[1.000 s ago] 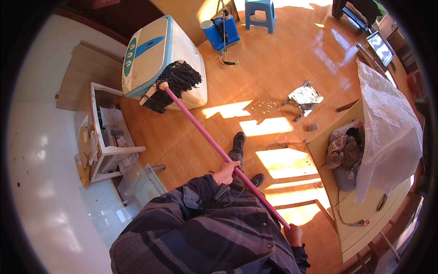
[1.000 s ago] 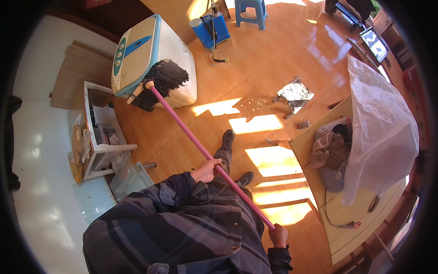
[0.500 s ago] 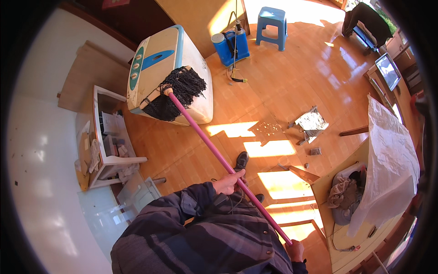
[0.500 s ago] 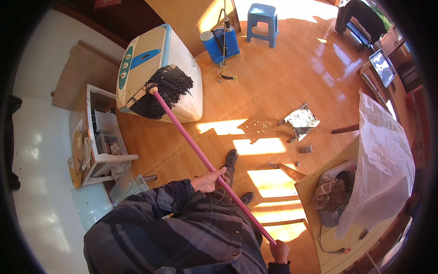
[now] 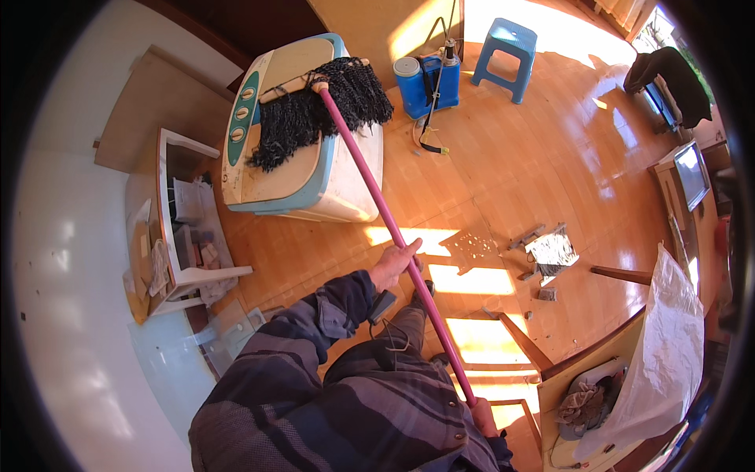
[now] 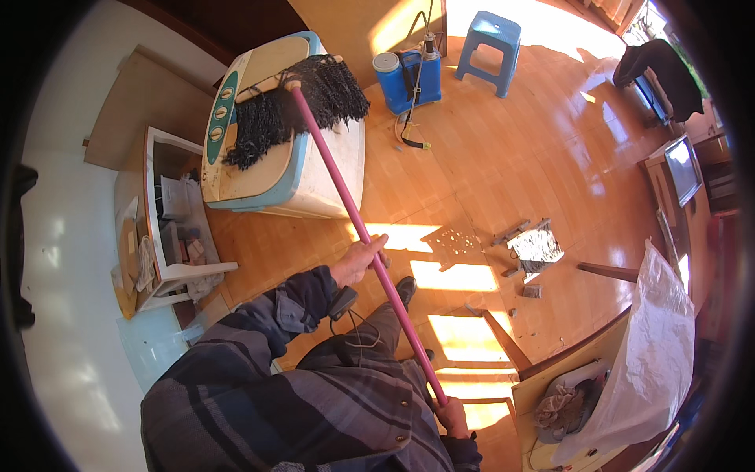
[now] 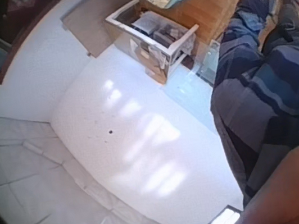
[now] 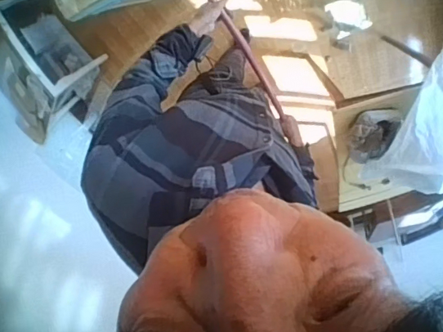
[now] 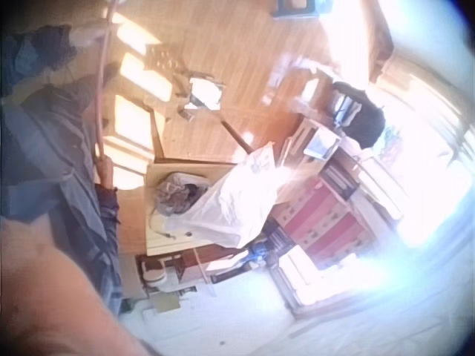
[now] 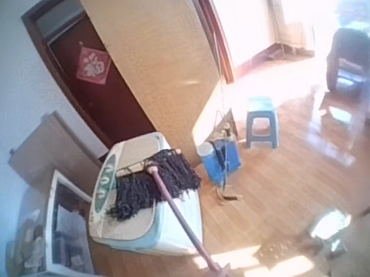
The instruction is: The person mops the floor around a washing machine using a pink-handled mop, then wipes the top surface of the washing machine with a cloth. The person briefly steps outside and returns to continue wiping the washing machine.
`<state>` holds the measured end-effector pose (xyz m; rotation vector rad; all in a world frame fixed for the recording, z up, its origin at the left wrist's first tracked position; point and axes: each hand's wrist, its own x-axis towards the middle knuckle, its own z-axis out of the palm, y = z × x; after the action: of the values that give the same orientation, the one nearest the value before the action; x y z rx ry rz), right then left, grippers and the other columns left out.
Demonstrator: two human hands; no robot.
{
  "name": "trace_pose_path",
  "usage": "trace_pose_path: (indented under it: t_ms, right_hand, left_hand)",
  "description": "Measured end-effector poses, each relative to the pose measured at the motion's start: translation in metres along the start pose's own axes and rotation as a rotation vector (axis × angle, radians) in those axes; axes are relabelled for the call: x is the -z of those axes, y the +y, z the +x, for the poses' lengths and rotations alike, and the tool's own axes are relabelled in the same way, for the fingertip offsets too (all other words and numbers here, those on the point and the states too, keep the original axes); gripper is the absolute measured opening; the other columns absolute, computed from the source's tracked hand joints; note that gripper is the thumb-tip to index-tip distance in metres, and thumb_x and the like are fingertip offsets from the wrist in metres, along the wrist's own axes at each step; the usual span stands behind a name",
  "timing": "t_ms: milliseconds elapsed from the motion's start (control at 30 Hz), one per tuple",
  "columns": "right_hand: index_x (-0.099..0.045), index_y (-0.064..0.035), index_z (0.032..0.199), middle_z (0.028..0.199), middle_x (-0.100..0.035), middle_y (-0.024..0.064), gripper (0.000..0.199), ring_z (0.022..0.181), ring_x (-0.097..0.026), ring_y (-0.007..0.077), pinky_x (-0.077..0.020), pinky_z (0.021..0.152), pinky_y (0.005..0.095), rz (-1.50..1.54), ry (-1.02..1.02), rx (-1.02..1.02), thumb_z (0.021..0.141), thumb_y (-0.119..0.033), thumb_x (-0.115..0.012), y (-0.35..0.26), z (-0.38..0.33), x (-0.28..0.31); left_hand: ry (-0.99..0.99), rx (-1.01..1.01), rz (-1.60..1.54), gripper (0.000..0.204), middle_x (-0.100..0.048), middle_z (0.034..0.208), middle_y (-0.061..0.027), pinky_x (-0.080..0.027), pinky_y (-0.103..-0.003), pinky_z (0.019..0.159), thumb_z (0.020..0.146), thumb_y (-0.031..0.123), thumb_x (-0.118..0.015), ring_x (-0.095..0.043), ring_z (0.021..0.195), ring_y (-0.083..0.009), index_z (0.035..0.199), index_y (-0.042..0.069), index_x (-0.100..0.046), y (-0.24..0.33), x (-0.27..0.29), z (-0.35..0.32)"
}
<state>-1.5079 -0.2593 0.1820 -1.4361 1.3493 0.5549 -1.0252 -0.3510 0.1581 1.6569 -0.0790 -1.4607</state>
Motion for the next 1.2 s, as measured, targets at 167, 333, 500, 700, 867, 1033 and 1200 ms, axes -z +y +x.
trace_pose_path:
  t_ms: [167, 333, 500, 700, 867, 1033, 1200]
  right_hand:
    - [-0.065, 0.0004, 0.095, 0.084, -0.069, 0.0287, 0.029, 0.086, -0.066, 0.0505, -0.0529, 0.073, 0.0530, -0.080, 0.200, 0.163, 0.088, -0.026, -0.074, -0.139, 0.050, 0.055]
    - [-0.059, -0.0028, 0.108, 0.080, -0.068, 0.0282, 0.028, 0.080, -0.066, 0.0505, -0.0509, 0.066, 0.0553, -0.110, 0.361, 0.362, 0.091, -0.020, -0.073, -0.244, 0.059, 0.093]
    - [-0.062, 0.0006, 0.110, 0.084, -0.067, 0.0299, 0.029, 0.084, -0.065, 0.0501, -0.0502, 0.068, 0.0525, -0.034, 0.268, 0.379, 0.090, -0.016, -0.072, -0.270, 0.049, 0.092]
    - [-0.062, 0.0011, 0.101, 0.082, -0.066, 0.0293, 0.022, 0.083, -0.065, 0.0508, -0.0507, 0.069, 0.0498, -0.007, 0.195, 0.370, 0.092, -0.017, -0.069, -0.212, 0.036, 0.074]
    - [-0.060, 0.0003, 0.092, 0.072, -0.060, 0.0143, 0.016, 0.068, -0.056, 0.0209, -0.0492, 0.067, 0.0369, 0.021, 0.182, 0.355, 0.090, -0.011, -0.071, -0.128, 0.017, 0.045]
    - [-0.062, 0.0006, 0.093, 0.074, -0.062, 0.0145, 0.016, 0.070, -0.058, 0.0197, -0.0500, 0.068, 0.0365, 0.038, 0.187, 0.318, 0.093, -0.014, -0.070, -0.022, -0.023, 0.017]
    - [-0.064, -0.0013, 0.097, 0.085, -0.067, 0.0284, 0.019, 0.086, -0.066, 0.0491, -0.0508, 0.069, 0.0500, -0.019, 0.162, 0.270, 0.094, -0.020, -0.067, 0.085, -0.069, -0.011]
  left_hand:
    - [0.154, -0.234, -0.122, 0.045, -0.060, 0.068, -0.0081, -0.056, -0.036, 0.066, 0.098, 0.047, -0.069, -0.065, 0.064, -0.0213, 0.080, 0.007, -0.057, 0.117, 0.023, 0.101]
    - [0.244, -0.283, -0.204, 0.038, -0.054, 0.077, -0.0041, -0.054, -0.039, 0.068, 0.097, 0.042, -0.071, -0.065, 0.068, -0.0211, 0.093, 0.007, -0.057, 0.219, 0.049, 0.149]
    - [0.229, -0.258, -0.206, 0.032, -0.055, 0.075, -0.0045, -0.053, -0.042, 0.064, 0.097, 0.040, -0.072, -0.062, 0.066, -0.0199, 0.093, 0.011, -0.058, 0.234, 0.064, 0.137]
    - [0.175, -0.324, -0.188, 0.036, -0.055, 0.072, -0.0039, -0.054, -0.036, 0.065, 0.097, 0.040, -0.073, -0.064, 0.064, -0.0208, 0.086, 0.009, -0.058, 0.175, 0.046, 0.106]
    - [0.142, -0.328, -0.155, 0.040, -0.058, 0.071, -0.0046, -0.056, -0.035, 0.066, 0.095, 0.044, -0.074, -0.066, 0.065, -0.0193, 0.085, 0.009, -0.058, 0.108, 0.017, 0.071]
    - [0.043, -0.296, -0.183, 0.044, -0.063, 0.071, -0.0079, -0.057, -0.037, 0.066, 0.095, 0.046, -0.073, -0.067, 0.064, -0.0207, 0.081, 0.006, -0.060, 0.012, -0.017, 0.018]
    - [0.019, -0.270, -0.199, 0.041, -0.065, 0.070, -0.0104, -0.055, -0.036, 0.060, 0.094, 0.042, -0.075, -0.065, 0.063, -0.0210, 0.084, 0.004, -0.061, -0.087, -0.054, -0.049]
